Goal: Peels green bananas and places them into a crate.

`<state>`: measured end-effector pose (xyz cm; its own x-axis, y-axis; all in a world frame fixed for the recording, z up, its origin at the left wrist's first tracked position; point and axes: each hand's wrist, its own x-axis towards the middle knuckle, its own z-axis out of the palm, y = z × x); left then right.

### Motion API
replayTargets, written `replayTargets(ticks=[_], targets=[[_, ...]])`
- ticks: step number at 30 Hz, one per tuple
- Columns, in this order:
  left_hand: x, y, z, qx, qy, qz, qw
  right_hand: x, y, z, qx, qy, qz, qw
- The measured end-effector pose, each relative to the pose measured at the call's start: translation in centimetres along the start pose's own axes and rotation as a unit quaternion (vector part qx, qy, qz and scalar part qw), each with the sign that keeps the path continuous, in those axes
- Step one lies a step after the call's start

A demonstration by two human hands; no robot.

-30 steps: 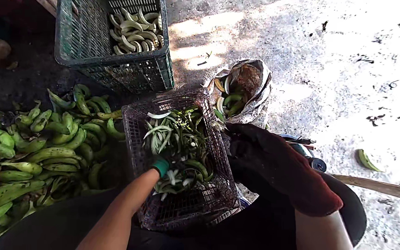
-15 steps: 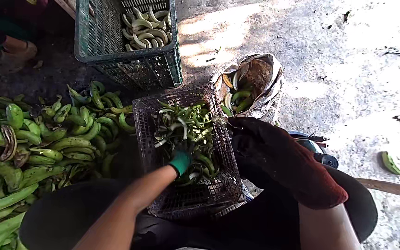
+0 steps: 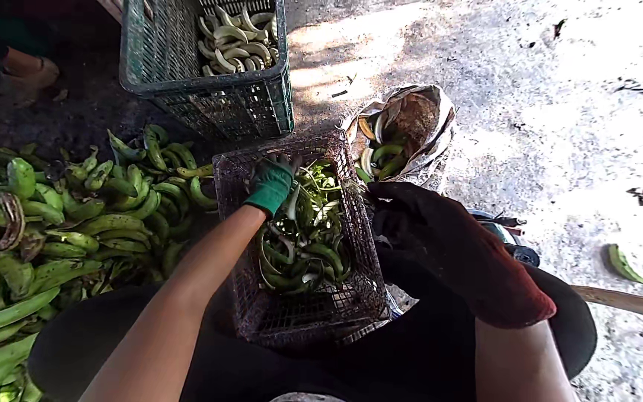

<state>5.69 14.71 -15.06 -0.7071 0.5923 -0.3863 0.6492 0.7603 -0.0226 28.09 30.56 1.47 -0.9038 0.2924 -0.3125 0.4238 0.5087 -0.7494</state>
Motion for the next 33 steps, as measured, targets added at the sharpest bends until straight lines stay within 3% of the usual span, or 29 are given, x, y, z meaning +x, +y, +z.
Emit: replayTargets(ticks=[2, 4, 5, 8, 10, 13, 17, 21, 26, 30, 33], targets=[[-1.8, 1.7, -2.4, -0.038, 0.046, -0.032, 0.998, 0.0, 0.1, 0.1, 0.009, 0.002, 0.0, 1.0], [-5.5, 4.2, -1.3, -0.089, 0.125, 0.039, 0.987, 0.0, 0.1, 0.2, 0.028, -0.01, -0.002, 1.0], [-7.0, 5.7, 0.7, -0.124, 0.117, 0.086, 0.982, 0.0, 0.0, 0.3, 0.034, -0.016, -0.009, 0.999], [-9.3, 9.2, 8.2, -0.142, -0.2, 0.199, 0.949, 0.1, 0.4, 0.4, 0.038, -0.032, -0.015, 0.999], [-9.4, 10.7, 12.9, -0.153, -0.317, 0.176, 0.919, 0.1, 0.5, 0.4, 0.042, -0.032, -0.018, 0.998], [-9.8, 11.7, 14.5, -0.16, -0.368, 0.061, 0.914, 0.4, 0.3, 0.2, 0.07, -0.036, -0.012, 0.997], [-9.9, 8.5, 13.3, -0.133, -0.375, 0.033, 0.917, 0.9, -0.1, 0.3, 0.197, -0.058, 0.028, 0.978], [-12.9, 3.2, 13.3, -0.206, -0.321, 0.01, 0.924, 1.3, -0.8, 1.3, 0.29, -0.062, 0.06, 0.953], [-15.6, -1.1, 4.5, -0.353, -0.126, -0.094, 0.922, 1.3, -0.5, 4.5, 0.23, -0.043, 0.035, 0.972], [-18.8, -2.2, 0.5, -0.443, 0.068, -0.072, 0.891, -0.7, -2.0, 8.2, 0.064, -0.085, 0.004, 0.994], [-19.8, -2.3, -0.5, -0.433, 0.221, -0.066, 0.872, -2.0, -4.3, 10.4, -0.058, -0.032, -0.01, 0.998]])
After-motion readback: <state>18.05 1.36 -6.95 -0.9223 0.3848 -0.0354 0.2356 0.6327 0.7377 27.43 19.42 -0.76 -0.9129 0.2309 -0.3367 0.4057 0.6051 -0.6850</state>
